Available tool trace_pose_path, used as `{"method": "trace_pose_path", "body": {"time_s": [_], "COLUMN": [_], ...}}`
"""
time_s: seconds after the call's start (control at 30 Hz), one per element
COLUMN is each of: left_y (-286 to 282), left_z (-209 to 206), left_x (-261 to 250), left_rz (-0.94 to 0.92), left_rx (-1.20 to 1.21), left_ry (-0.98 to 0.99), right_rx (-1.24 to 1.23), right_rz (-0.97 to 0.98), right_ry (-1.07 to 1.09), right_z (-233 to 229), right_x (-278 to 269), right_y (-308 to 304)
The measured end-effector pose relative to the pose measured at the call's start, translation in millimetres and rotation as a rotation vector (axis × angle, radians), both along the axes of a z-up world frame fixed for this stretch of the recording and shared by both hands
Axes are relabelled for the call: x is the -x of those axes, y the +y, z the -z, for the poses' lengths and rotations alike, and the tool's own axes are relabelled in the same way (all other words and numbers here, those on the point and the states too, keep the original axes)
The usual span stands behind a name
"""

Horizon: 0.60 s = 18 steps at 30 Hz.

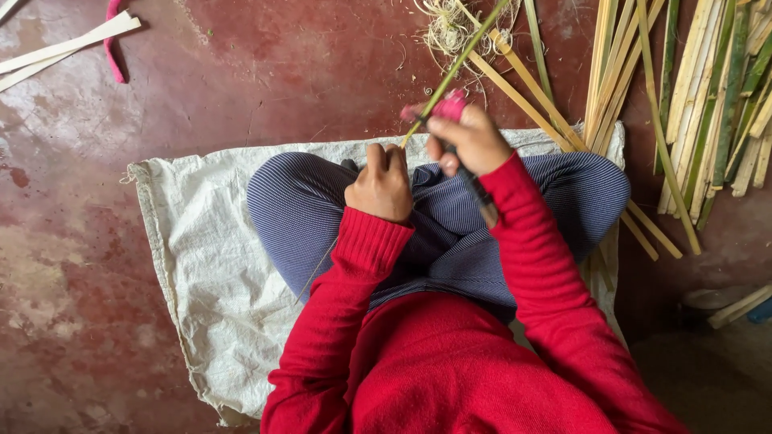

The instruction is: A person uses a hand knife to shave and thin out bamboo strips while sitting on the floor.

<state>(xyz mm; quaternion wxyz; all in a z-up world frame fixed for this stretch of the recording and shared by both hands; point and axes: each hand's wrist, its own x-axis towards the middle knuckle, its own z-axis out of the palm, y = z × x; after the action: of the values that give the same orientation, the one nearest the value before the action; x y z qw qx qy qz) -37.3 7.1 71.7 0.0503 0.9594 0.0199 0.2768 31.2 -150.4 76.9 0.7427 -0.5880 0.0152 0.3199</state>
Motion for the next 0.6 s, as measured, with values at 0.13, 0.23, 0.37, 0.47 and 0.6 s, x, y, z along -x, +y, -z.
{"method": "trace_pose_path", "body": {"time_s": [0.13, 0.23, 0.37, 0.47, 0.6], "left_y": [0, 1, 3, 3, 4], "left_z": [4, 9, 14, 13, 13], "left_x": [1, -5, -6, -3, 6], "left_rz": [0.005, 0.001, -0.009, -0.003, -0.025], "left_rx": [0.016, 0.010, -0.027, -0.025, -0.031], "left_ry": [0.036, 0.011, -0.027, -0.020, 0.006], "right_rx": [-0.031, -0.072, -0.079, -0.077, -0.038], "right_rz": [-0.013, -0.054, -0.106, -0.116, -0.077], "right_ry": [0.089, 0.109, 0.092, 0.080, 0.038], "right_z": [-10, -1, 33, 2, 1], "right_x": [1, 10, 5, -3, -18], "right_y": [1, 6, -1, 5, -1]}}
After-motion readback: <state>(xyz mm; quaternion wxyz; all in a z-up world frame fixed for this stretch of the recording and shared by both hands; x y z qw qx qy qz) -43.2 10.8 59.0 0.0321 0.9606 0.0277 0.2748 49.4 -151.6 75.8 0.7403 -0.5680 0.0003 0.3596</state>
